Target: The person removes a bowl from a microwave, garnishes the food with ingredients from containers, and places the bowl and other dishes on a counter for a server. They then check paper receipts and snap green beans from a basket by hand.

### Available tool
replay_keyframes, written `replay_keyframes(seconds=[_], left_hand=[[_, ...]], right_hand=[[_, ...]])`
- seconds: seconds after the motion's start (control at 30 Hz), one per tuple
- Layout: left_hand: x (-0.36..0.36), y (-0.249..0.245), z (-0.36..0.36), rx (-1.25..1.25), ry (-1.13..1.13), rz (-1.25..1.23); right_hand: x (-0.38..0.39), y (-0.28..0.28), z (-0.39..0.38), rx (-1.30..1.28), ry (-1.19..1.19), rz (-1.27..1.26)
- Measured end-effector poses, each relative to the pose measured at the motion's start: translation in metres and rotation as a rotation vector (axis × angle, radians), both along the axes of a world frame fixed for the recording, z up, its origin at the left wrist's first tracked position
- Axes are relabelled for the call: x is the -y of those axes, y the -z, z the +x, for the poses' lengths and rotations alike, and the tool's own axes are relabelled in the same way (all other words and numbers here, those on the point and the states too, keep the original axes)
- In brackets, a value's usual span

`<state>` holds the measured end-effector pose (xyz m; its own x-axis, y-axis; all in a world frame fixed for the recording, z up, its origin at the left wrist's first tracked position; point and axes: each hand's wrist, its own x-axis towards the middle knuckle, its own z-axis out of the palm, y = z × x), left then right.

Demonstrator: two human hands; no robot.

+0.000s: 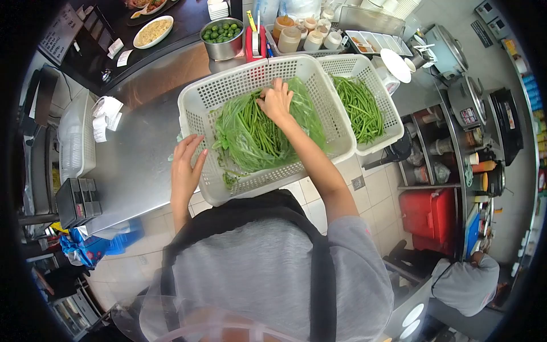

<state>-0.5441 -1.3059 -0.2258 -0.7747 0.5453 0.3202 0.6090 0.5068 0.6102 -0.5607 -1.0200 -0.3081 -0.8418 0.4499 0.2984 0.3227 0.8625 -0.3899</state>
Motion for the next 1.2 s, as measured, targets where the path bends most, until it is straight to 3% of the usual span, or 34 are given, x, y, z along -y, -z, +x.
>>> replay_keyframes(seconds=[0.33, 0.47, 0.57, 0.67, 0.77, 0.87, 1.0, 1.1, 1.2], left_hand=[[-0.013, 0.001, 0.02, 0.025, -0.064, 0.022], [-0.045, -0.005, 0.011, -0.008, 0.026, 0.122], [-0.087, -0.008, -0.002, -0.025, 0.134, 0.194], [-0.111, -0.002, -0.014, 0.127, 0.309, 0.169], [-0.12, 0.016, -0.022, 0.743, 0.421, 0.445], [-0.114, 0.012, -0.021, 0.983, 0.329, 0.449], [-0.096, 0.014, -0.015, 0.928, 0.196, 0.594], [-0.071, 0.023, -0.004, 0.723, 0.07, 0.676], [-0.021, 0.024, 0.018, 0.563, -0.07, 0.726]], right_hand=[[-0.017, -0.019, 0.014, 0.068, -0.119, -0.041], [-0.031, -0.056, 0.049, 0.102, -0.262, -0.229], [-0.042, -0.079, 0.061, 0.018, -0.502, -0.455], [-0.039, -0.109, 0.065, 0.044, -0.664, -0.641], [-0.04, -0.11, 0.06, 0.077, -0.721, -0.693], [-0.042, -0.109, 0.049, 0.113, -0.745, -0.694], [-0.036, -0.131, 0.035, 0.204, -0.789, -0.699], [-0.03, -0.143, 0.015, 0.092, -1.021, -0.522], [0.005, -0.167, 0.003, -0.014, -1.103, -0.196]])
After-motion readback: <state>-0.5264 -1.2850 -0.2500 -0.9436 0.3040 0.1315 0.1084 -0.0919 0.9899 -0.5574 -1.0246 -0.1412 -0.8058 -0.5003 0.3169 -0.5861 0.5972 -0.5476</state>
